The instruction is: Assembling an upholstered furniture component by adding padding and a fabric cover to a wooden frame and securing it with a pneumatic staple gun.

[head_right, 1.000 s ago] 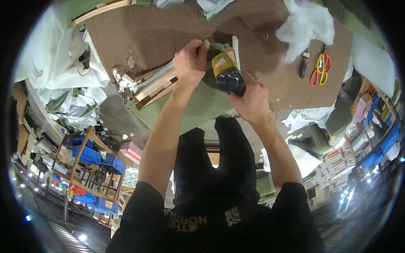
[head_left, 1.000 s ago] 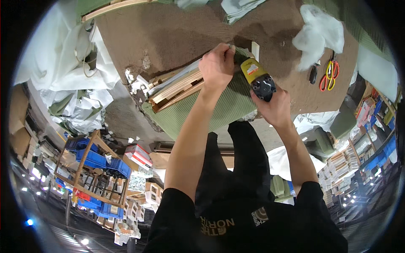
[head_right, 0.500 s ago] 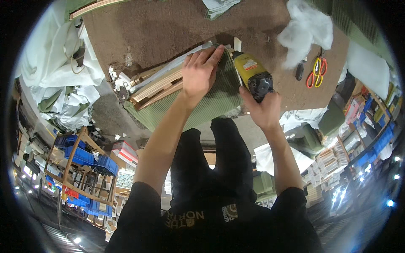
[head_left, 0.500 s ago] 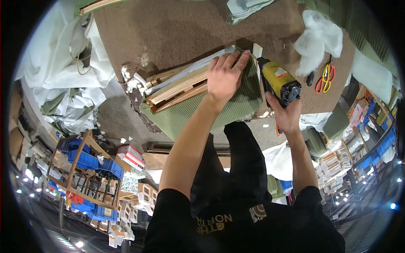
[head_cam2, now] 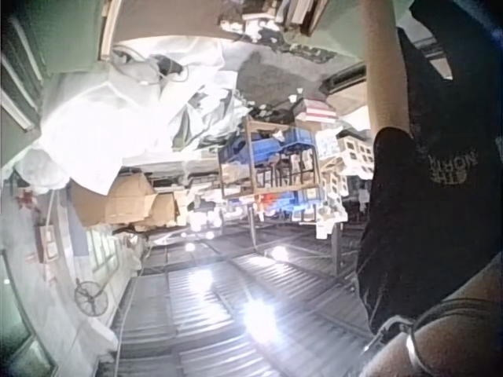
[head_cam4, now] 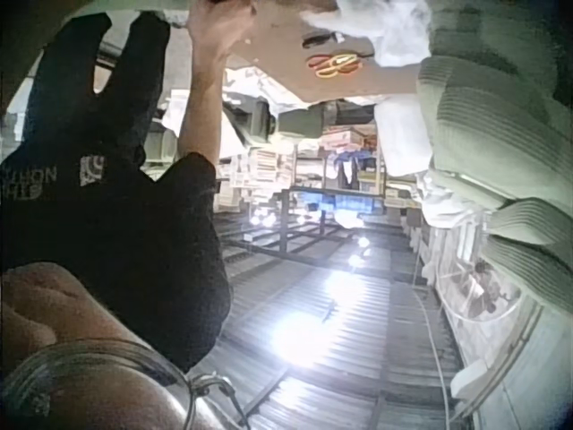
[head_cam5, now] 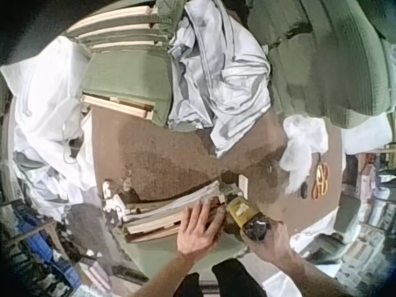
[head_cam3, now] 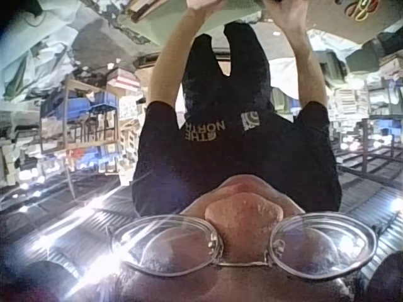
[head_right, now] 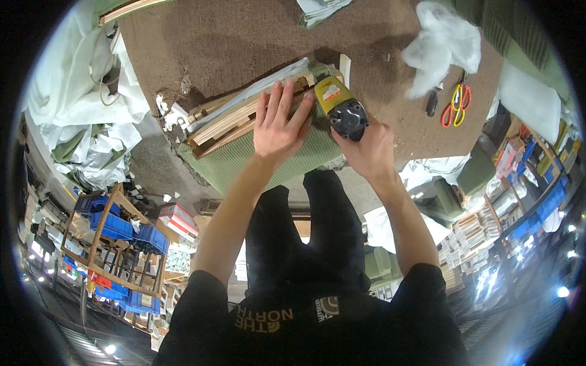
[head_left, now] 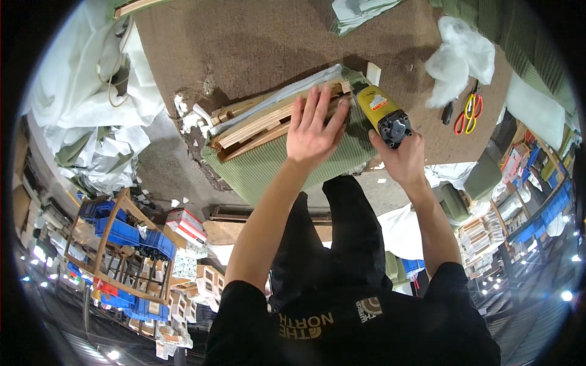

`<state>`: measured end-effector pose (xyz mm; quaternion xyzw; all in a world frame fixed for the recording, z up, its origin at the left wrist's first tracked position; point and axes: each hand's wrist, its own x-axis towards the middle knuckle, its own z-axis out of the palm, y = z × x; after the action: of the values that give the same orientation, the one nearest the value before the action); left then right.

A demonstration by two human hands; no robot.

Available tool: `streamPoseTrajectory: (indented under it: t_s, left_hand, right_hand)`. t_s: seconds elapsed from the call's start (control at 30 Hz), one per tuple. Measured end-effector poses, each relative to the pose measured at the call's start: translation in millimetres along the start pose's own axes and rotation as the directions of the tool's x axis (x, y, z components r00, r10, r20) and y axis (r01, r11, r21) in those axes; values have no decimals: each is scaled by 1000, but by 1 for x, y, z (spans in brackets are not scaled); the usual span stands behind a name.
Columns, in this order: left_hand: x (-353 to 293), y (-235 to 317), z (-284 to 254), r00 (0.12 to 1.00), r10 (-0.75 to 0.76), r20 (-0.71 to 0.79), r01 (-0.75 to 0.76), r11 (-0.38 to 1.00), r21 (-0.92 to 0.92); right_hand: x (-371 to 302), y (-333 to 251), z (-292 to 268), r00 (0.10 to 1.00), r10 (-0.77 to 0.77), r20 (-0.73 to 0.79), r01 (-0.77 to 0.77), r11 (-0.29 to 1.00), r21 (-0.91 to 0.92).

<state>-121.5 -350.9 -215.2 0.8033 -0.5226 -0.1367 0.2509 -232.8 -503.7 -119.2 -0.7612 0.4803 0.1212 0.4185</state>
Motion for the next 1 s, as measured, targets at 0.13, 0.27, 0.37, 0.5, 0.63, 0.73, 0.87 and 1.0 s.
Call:
streamPoseTrajectory:
  t_s: [0.13, 0.27, 0.37, 0.5, 0.63, 0.73, 0.87, 1.0]
  left_hand:
    - [-51, 4, -28, 980, -168, 110, 169, 986, -8]
    - [-138, -1, -57, 816, -579, -7, 577, 812, 89]
    - [-195, -28, -70, 540, -821, -186, 786, 571, -237]
    - [-213, -62, -78, 251, -858, 447, 808, -69, -585]
    - [-182, -58, -64, 212, -963, 165, 736, 46, -676]
    - [-172, -53, -82, 210, -946, 249, 863, 60, -502]
    - [-187, -35, -129, 175, -894, 413, 972, 88, -219]
    - [-240, -48, -163, 15, -754, 657, 989, 106, 100]
  right_hand:
    - [-7, 8, 2, 998, -68, -2, 68, 996, -61]
    - [-22, 19, 0, 994, 100, -41, -99, 995, 20]
    - [-24, 42, 18, 979, 77, -190, -54, 990, 127]
    - [-8, 47, 37, 935, 298, -189, -317, 945, -78]
    - [-3, 75, 50, 936, 266, -231, -301, 944, -135]
    - [-1, 98, 46, 961, 199, -191, -215, 975, -63]
    - [-35, 51, 6, 976, 189, -112, -203, 970, -132]
    - [-96, 5, -3, 973, 227, -47, -231, 954, -188]
